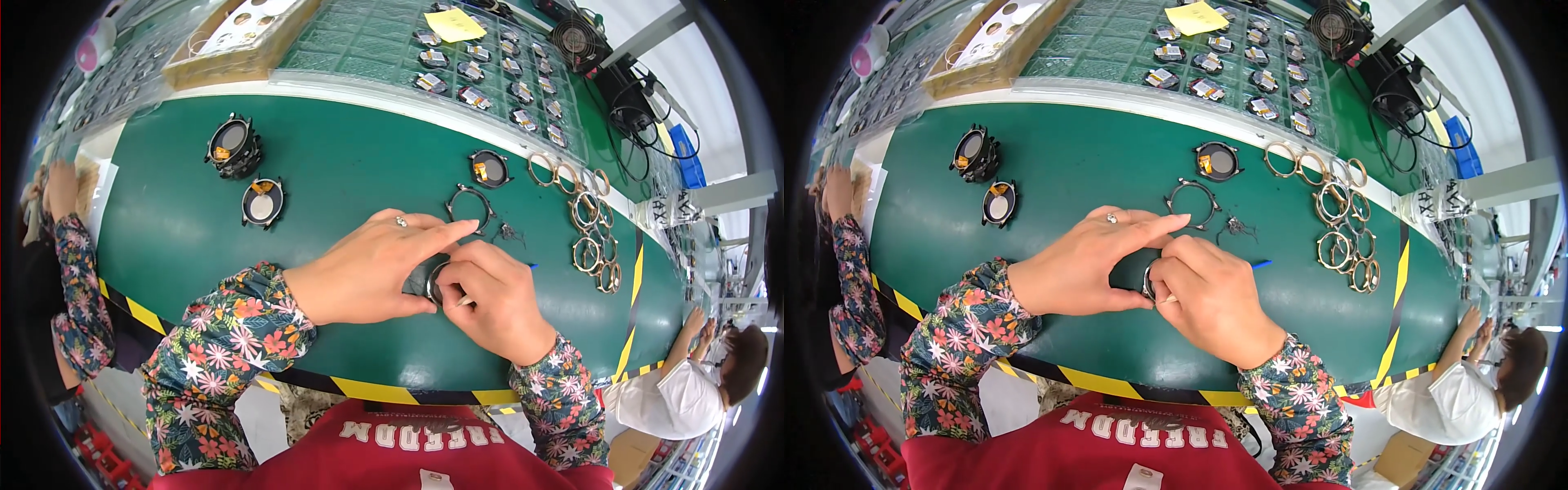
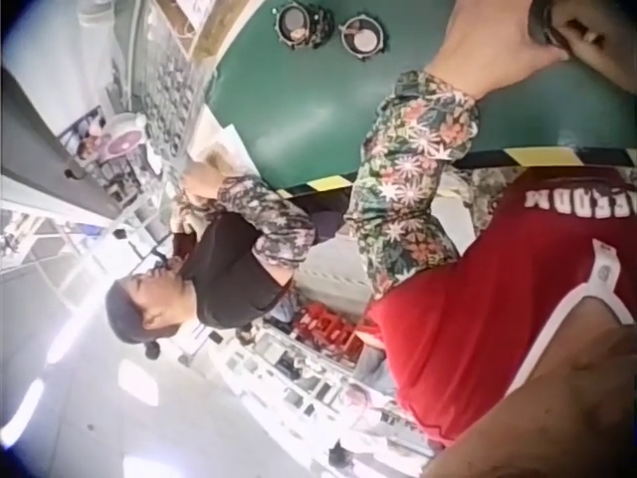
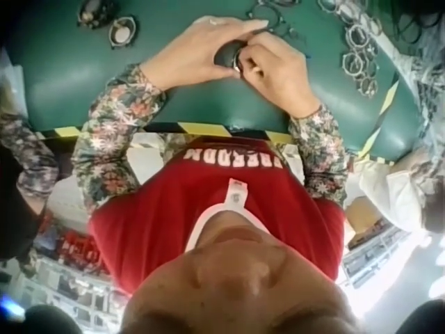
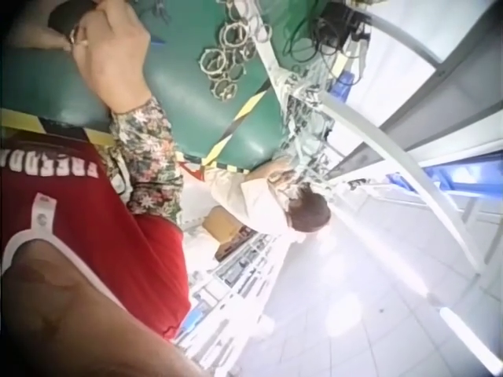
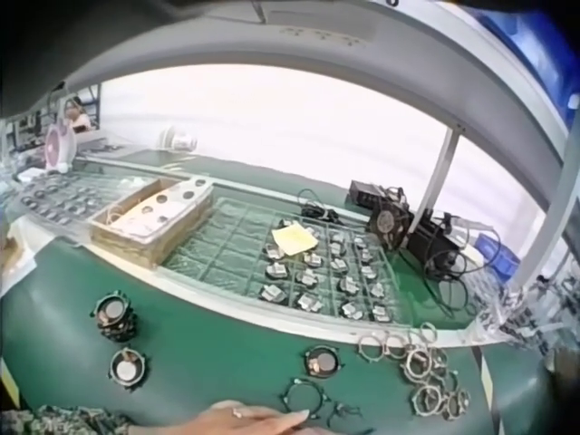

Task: The person assembles small circular electronic components by hand, fitting circuit boards and metal rings into plastic housings on a workbench.

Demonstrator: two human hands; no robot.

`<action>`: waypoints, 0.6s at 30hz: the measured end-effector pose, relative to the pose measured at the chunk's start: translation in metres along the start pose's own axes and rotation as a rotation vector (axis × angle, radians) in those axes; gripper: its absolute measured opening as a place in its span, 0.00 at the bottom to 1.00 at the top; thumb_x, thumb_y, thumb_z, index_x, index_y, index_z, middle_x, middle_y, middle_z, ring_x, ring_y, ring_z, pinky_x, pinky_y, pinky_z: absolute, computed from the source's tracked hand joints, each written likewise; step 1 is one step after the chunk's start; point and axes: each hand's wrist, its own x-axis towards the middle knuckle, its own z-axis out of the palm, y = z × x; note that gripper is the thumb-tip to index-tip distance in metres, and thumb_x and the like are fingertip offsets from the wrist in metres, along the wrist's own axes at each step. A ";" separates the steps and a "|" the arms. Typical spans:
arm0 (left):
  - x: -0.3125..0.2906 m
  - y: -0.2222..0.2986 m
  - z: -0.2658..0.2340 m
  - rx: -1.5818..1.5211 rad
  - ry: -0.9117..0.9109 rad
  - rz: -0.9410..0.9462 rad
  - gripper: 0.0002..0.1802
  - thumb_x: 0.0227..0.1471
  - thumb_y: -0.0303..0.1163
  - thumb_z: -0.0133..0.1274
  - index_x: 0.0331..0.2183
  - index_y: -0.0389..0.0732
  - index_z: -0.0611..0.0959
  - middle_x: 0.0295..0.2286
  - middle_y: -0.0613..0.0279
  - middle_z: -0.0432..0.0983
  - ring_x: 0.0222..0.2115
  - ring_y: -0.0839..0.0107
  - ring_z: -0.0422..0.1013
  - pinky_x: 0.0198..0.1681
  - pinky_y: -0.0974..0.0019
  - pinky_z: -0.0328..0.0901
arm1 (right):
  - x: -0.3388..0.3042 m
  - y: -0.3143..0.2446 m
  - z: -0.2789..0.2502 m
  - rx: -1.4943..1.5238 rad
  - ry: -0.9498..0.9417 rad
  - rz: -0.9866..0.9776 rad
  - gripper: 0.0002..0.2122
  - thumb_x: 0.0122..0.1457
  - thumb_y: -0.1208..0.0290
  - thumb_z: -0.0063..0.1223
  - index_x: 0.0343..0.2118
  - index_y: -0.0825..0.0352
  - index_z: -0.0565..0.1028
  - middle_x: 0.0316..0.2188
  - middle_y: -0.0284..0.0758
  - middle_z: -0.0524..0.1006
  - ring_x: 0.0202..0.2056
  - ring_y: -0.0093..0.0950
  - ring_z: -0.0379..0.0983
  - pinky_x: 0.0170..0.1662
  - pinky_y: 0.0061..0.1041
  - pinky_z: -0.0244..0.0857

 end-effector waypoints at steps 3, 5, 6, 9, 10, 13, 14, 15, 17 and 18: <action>0.001 0.000 0.000 0.006 -0.007 0.006 0.52 0.39 0.31 0.70 0.64 0.46 0.63 0.53 0.57 0.71 0.56 0.59 0.66 0.58 0.53 0.57 | 0.000 0.000 -0.005 0.031 -0.003 0.039 0.09 0.42 0.85 0.60 0.28 0.67 0.76 0.30 0.35 0.75 0.28 0.34 0.74 0.29 0.29 0.69; 0.002 0.002 -0.001 0.009 -0.018 0.009 0.53 0.38 0.32 0.70 0.64 0.46 0.63 0.53 0.57 0.71 0.56 0.59 0.67 0.58 0.53 0.57 | -0.001 0.002 -0.011 0.049 0.010 0.058 0.09 0.43 0.85 0.60 0.28 0.67 0.77 0.30 0.36 0.75 0.28 0.34 0.74 0.29 0.29 0.69; 0.003 0.004 -0.003 -0.006 -0.020 0.006 0.51 0.38 0.32 0.70 0.63 0.46 0.64 0.53 0.57 0.71 0.56 0.59 0.67 0.58 0.53 0.57 | -0.001 0.002 -0.017 0.062 0.025 0.092 0.09 0.44 0.85 0.60 0.29 0.68 0.77 0.30 0.36 0.75 0.28 0.33 0.74 0.29 0.29 0.69; 0.000 0.004 -0.006 -0.011 -0.049 0.010 0.47 0.38 0.33 0.70 0.60 0.46 0.67 0.53 0.57 0.71 0.56 0.59 0.66 0.57 0.53 0.57 | -0.002 0.008 -0.034 0.037 0.092 0.191 0.08 0.46 0.86 0.61 0.30 0.69 0.79 0.30 0.37 0.75 0.29 0.33 0.74 0.30 0.28 0.68; 0.000 0.003 -0.006 -0.005 -0.071 0.004 0.45 0.39 0.33 0.70 0.59 0.46 0.68 0.53 0.58 0.71 0.56 0.59 0.66 0.57 0.53 0.57 | -0.002 0.012 -0.040 0.010 0.134 0.253 0.08 0.47 0.86 0.61 0.30 0.69 0.80 0.30 0.38 0.75 0.29 0.33 0.74 0.30 0.27 0.67; -0.003 0.000 -0.004 0.020 -0.066 0.006 0.37 0.40 0.33 0.70 0.52 0.46 0.71 0.53 0.63 0.73 0.59 0.59 0.64 0.57 0.53 0.57 | -0.006 0.023 -0.044 -0.065 0.169 0.332 0.07 0.47 0.86 0.60 0.30 0.69 0.80 0.30 0.38 0.75 0.29 0.34 0.74 0.30 0.27 0.67; -0.002 0.000 -0.003 0.033 -0.059 -0.003 0.33 0.40 0.33 0.70 0.48 0.47 0.72 0.53 0.65 0.74 0.60 0.59 0.63 0.57 0.52 0.57 | -0.008 0.026 -0.043 -0.103 0.168 0.351 0.07 0.47 0.85 0.60 0.30 0.69 0.80 0.30 0.38 0.75 0.29 0.34 0.74 0.30 0.27 0.67; -0.002 0.001 -0.003 0.035 -0.069 0.000 0.33 0.40 0.33 0.70 0.48 0.47 0.72 0.53 0.65 0.74 0.60 0.59 0.63 0.57 0.52 0.57 | -0.009 0.027 -0.040 -0.138 0.179 0.341 0.07 0.47 0.85 0.60 0.30 0.69 0.80 0.30 0.38 0.76 0.29 0.34 0.75 0.30 0.28 0.67; 0.000 0.002 -0.003 0.026 -0.059 0.006 0.29 0.41 0.32 0.70 0.45 0.47 0.73 0.54 0.67 0.75 0.61 0.59 0.62 0.57 0.52 0.56 | -0.011 0.030 -0.035 -0.184 0.182 0.334 0.07 0.46 0.86 0.60 0.29 0.69 0.79 0.29 0.37 0.76 0.29 0.35 0.75 0.30 0.28 0.68; 0.000 0.004 -0.004 0.030 -0.068 0.006 0.29 0.41 0.32 0.70 0.45 0.47 0.73 0.54 0.67 0.75 0.61 0.59 0.62 0.57 0.52 0.56 | -0.011 0.030 -0.032 -0.228 0.179 0.318 0.07 0.46 0.86 0.60 0.28 0.69 0.78 0.28 0.37 0.76 0.28 0.35 0.75 0.30 0.29 0.68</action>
